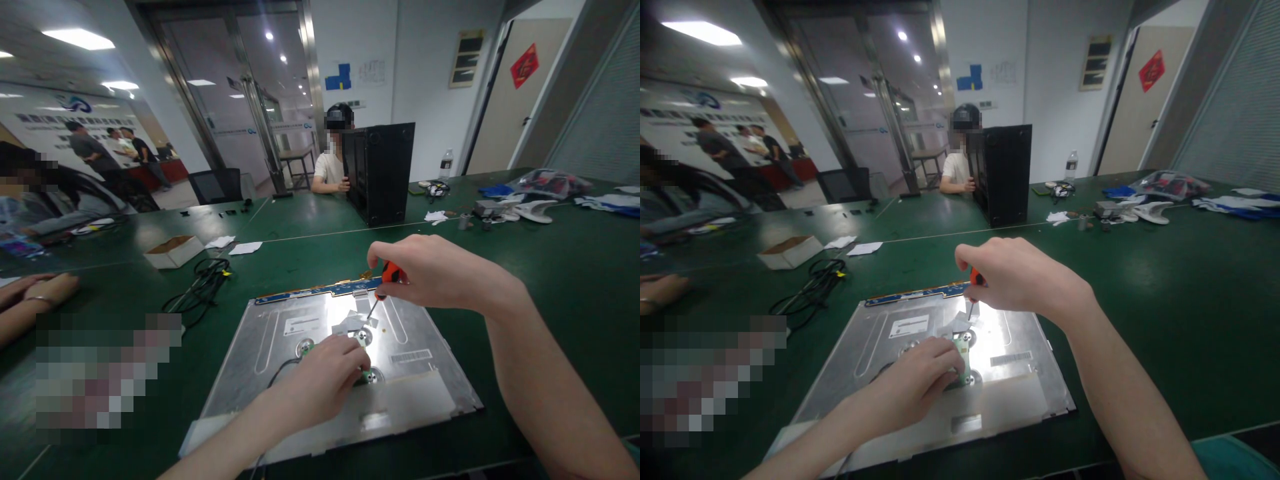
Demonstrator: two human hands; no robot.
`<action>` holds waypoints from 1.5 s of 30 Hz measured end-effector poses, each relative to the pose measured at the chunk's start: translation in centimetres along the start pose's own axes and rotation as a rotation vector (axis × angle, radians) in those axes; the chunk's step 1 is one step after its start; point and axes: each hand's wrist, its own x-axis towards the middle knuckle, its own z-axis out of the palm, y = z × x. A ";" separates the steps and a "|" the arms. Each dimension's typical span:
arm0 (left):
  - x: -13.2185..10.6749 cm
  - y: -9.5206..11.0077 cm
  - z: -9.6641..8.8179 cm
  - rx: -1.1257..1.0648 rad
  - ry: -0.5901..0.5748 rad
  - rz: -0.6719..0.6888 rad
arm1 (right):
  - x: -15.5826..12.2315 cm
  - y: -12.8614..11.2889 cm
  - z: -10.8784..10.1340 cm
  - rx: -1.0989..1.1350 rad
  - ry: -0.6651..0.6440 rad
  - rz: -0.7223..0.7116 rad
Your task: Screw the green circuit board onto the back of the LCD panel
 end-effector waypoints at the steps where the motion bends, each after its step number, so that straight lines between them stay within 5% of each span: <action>1: 0.2 0.1 0.2 0.002 0.001 0.013 | 0.0 0.0 0.0 -0.006 0.001 0.002; 12: 0.6 0.4 2.6 0.058 0.143 0.016 | -0.1 -0.1 0.0 -0.006 0.004 -0.010; 34: 0.4 0.6 3.7 0.161 0.138 0.001 | 0.2 -0.2 0.2 -0.001 -0.040 0.006; 45: -0.8 1.6 4.6 0.462 0.230 0.210 | 0.2 -1.1 0.5 0.059 -0.121 -0.082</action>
